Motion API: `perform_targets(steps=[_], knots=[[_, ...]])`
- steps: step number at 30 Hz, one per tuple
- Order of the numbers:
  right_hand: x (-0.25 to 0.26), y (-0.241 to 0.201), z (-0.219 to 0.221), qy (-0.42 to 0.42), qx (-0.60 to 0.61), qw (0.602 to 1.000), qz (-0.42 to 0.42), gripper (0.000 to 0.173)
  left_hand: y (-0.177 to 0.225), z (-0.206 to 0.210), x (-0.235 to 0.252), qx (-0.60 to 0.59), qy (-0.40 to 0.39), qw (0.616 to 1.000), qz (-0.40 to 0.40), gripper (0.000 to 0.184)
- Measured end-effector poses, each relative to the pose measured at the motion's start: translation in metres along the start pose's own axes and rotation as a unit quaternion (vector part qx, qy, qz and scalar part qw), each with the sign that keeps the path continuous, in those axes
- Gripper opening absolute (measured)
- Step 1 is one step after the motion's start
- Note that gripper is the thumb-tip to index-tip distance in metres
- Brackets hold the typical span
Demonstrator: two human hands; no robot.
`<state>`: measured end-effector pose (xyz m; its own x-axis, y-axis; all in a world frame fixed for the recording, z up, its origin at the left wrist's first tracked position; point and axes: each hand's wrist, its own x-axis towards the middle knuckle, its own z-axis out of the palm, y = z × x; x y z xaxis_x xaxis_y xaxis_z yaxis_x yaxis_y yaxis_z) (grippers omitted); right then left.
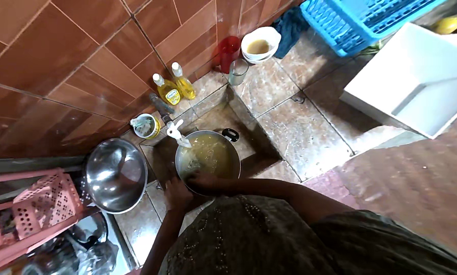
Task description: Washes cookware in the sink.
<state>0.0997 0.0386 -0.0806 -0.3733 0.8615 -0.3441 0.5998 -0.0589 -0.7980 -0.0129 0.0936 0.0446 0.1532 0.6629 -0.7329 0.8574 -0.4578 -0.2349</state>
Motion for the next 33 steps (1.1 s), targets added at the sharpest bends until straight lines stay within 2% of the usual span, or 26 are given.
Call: perform_targets(steps=[2, 4, 6, 8, 10, 13, 15, 18, 21, 23, 27, 31, 33], knots=[[0.015, 0.004, -0.014, 0.016, -0.006, 1.000, 0.015, 0.036, 0.000, 0.002, -0.004, -0.002, 0.005, 1.000, 0.003, 0.059], [0.027, 0.031, -0.033, 0.029, -0.015, 0.997, 0.067, 0.038, -0.002, 0.006, -0.007, -0.006, 0.014, 1.000, 0.011, 0.056], [0.038, 0.061, -0.049, 0.004, -0.035, 0.990, 0.135, 0.040, -0.003, 0.010, -0.007, -0.016, 0.028, 0.999, 0.011, 0.054], [0.047, 0.074, -0.044, 0.000, -0.046, 0.986, 0.160, 0.043, -0.003, 0.012, -0.007, -0.023, 0.039, 0.999, 0.005, 0.055], [0.040, 0.050, -0.034, 0.005, -0.036, 0.992, 0.122, 0.043, -0.004, 0.013, -0.004, -0.022, 0.043, 0.999, 0.005, 0.055], [0.031, 0.006, -0.016, 0.012, -0.045, 0.999, -0.007, 0.031, -0.003, 0.009, -0.004, -0.020, 0.031, 0.999, 0.007, 0.055], [0.036, 0.007, -0.024, 0.002, -0.046, 0.999, -0.020, 0.033, -0.004, 0.009, -0.002, -0.008, 0.027, 1.000, 0.002, 0.054], [0.049, 0.038, -0.052, -0.013, -0.041, 0.996, 0.081, 0.039, -0.006, 0.016, 0.000, 0.003, 0.028, 1.000, -0.003, 0.053], [0.061, 0.056, -0.047, 0.007, -0.061, 0.988, 0.144, 0.036, -0.007, 0.019, 0.001, -0.001, 0.038, 0.999, -0.005, 0.053], [0.047, 0.037, -0.031, 0.006, -0.039, 0.994, 0.102, 0.033, -0.006, 0.020, 0.001, -0.007, 0.051, 0.999, 0.002, 0.053], [0.031, -0.006, -0.004, -0.008, -0.042, 0.997, -0.071, 0.028, -0.008, 0.018, 0.007, -0.003, 0.044, 0.999, 0.002, 0.056], [0.057, 0.008, -0.031, 0.047, -0.107, 0.985, -0.128, 0.028, -0.012, 0.017, 0.015, 0.024, 0.068, 0.997, 0.015, 0.053], [0.069, 0.023, -0.052, 0.069, -0.114, 0.987, -0.086, 0.032, -0.010, 0.011, 0.012, 0.036, 0.065, 0.997, 0.017, 0.049]])
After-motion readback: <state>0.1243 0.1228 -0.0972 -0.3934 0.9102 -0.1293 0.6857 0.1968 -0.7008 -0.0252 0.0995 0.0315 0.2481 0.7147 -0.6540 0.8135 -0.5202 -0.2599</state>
